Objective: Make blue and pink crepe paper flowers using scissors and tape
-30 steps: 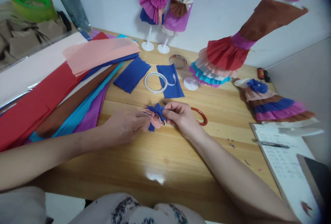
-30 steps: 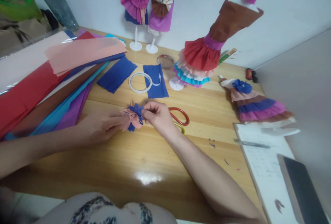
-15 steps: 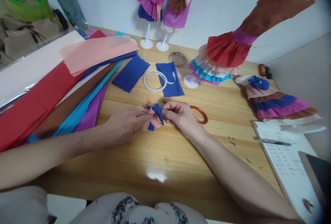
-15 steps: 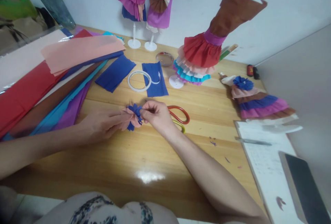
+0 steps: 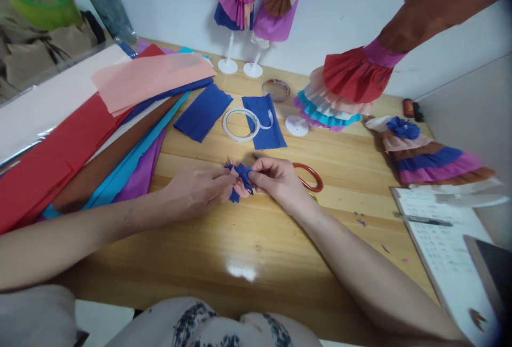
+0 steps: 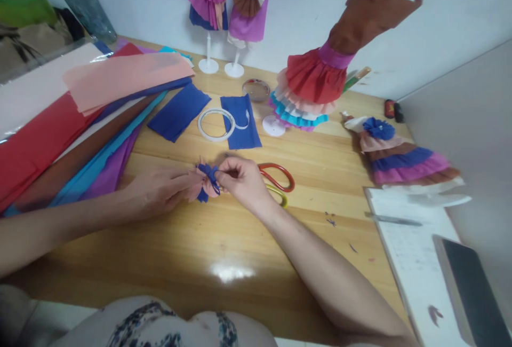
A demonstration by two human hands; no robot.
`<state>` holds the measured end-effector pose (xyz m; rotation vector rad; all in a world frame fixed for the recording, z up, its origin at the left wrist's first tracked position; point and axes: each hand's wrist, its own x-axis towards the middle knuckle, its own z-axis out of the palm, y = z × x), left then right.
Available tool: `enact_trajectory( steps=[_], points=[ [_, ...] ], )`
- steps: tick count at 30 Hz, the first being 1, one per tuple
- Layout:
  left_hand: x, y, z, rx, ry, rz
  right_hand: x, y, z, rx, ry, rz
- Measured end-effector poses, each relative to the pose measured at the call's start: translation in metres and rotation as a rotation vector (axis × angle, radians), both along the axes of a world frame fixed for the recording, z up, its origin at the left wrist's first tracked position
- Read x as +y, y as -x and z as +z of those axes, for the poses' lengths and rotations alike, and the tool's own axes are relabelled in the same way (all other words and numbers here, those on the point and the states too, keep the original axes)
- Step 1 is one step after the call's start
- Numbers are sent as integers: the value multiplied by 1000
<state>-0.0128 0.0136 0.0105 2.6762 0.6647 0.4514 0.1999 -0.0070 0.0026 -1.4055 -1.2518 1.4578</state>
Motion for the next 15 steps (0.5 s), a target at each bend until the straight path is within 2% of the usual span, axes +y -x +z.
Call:
enact_trajectory(
  steps=[5, 10, 15],
  points=[
    [-1, -2, 1, 33, 68, 7, 0, 0, -3, -36, -38, 22],
    [-1, -2, -1, 19, 59, 27, -1, 0, -4, -77, -72, 29],
    [0, -2, -2, -100, 130, 56, -1, -1, -5, -83, -66, 32]
  ],
)
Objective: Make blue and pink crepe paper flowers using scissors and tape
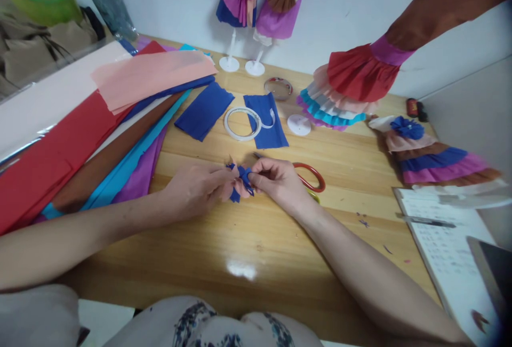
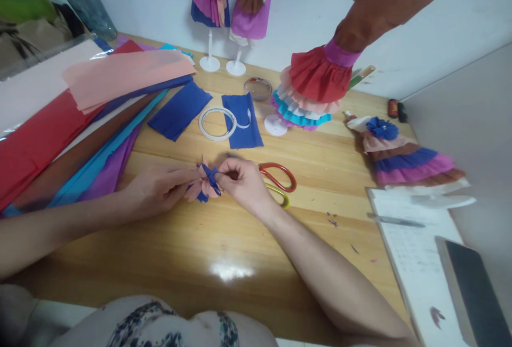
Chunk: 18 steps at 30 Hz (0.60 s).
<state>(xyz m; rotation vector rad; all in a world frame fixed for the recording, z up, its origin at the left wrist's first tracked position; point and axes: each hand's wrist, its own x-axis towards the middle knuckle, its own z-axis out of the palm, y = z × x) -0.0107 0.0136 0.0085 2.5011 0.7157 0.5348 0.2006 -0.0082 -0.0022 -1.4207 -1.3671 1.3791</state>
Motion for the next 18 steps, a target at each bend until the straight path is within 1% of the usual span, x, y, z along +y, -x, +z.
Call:
enact_trajectory(
  steps=[2, 4, 8, 11, 14, 18],
  points=[
    [0, 0, 0, -18, 14, -10, 0, 0, 0, -3, -2, -1],
    [0, 1, 0, -8, -7, -13, 1, 0, 0, -7, -2, -1],
    [-1, 2, -2, 45, -45, -5, 1, 0, 0, -11, -4, 10],
    [-2, 1, -2, 119, -47, -30, 1, -1, 0, -12, -14, 26],
    [-1, 0, -4, 152, -41, -77, 1, 0, 0, -23, -32, 28],
    [-2, 1, -8, 176, -124, -98, 1, 0, 0, -29, -41, 17]
  ],
)
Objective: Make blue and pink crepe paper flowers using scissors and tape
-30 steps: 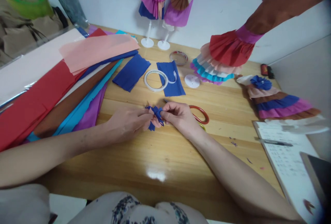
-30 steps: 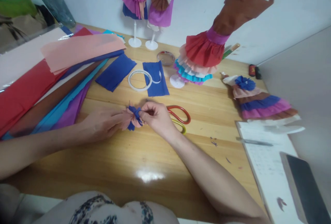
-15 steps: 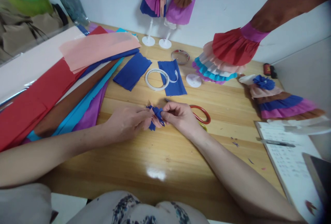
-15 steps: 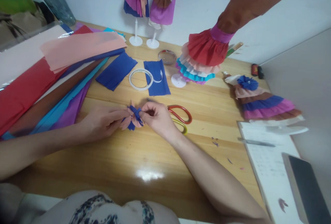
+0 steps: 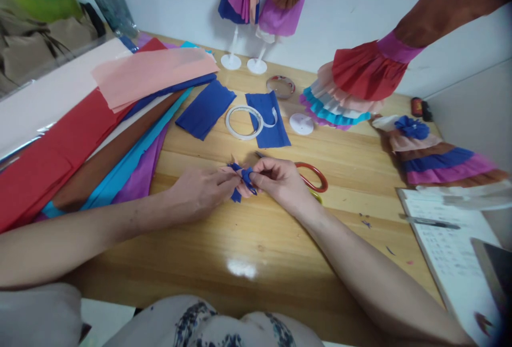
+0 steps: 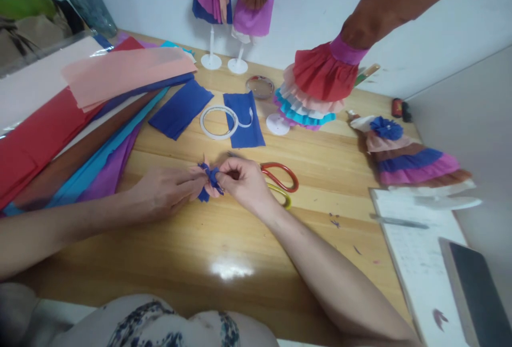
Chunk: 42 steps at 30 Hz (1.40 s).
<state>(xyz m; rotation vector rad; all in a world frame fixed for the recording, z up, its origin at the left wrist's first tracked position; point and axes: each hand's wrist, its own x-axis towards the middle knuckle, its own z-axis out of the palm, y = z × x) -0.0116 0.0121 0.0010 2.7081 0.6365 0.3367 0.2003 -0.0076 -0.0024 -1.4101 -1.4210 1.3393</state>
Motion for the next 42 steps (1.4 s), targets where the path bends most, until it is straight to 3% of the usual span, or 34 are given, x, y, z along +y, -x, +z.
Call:
enact_trajectory(
  steps=[6, 15, 23, 29, 33, 36, 42],
  points=[
    [-3, 1, -2, 140, -197, -3, 0, 0, 0, -9, 13, 7],
    [-6, 0, -1, 303, -316, -19, -2, 1, -1, -20, 3, 5],
    [-11, -1, 2, 307, -474, -31, -5, 1, -2, -39, 25, 33],
    [-12, 0, -1, 306, -462, -4, -9, 2, 6, -17, -19, 130],
    [-11, 2, -4, 263, -386, -17, -10, 2, 12, -131, -213, 175],
    [-10, 2, -5, 246, -351, -10, -11, 3, 11, -255, -350, 206],
    [-10, 1, -3, 260, -293, 1, -14, 6, 2, -333, -446, 230]
  ],
)
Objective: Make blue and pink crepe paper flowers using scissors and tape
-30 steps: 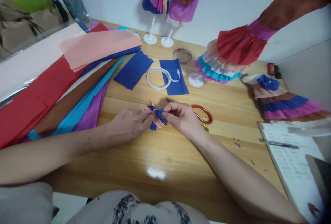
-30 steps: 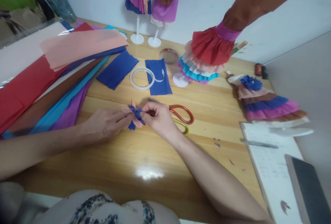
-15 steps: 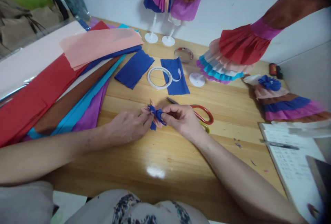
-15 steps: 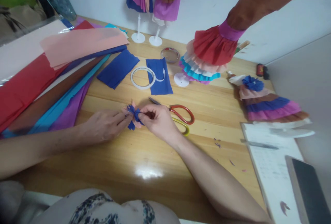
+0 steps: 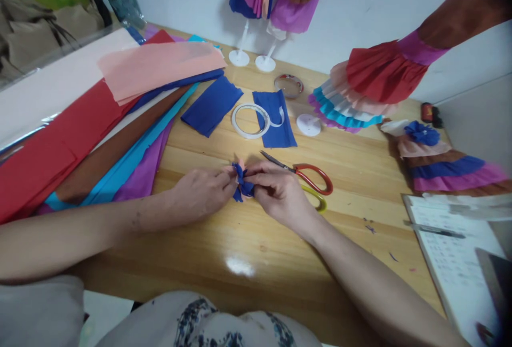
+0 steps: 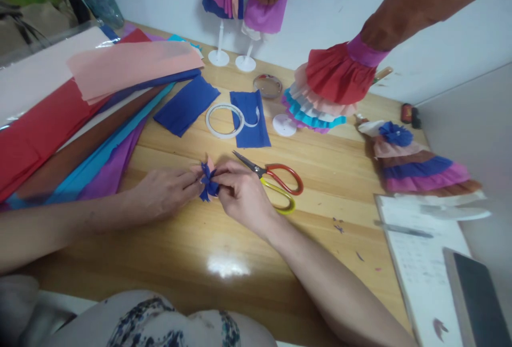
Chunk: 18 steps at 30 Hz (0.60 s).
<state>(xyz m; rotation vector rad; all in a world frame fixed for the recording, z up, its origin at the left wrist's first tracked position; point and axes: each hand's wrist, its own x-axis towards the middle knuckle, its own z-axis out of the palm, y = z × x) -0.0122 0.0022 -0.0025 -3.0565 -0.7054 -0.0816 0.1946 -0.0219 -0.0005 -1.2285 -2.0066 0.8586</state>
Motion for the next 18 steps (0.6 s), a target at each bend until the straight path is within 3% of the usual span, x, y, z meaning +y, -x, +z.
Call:
enact_trajectory(
  steps=[10, 18],
  points=[
    [0, 1, 10, -13, 186, 65, -9, 2, 0, -155, -139, 21],
    [3, 4, 6, -89, 269, 67, -17, 8, 2, -450, -234, 40]
  ],
)
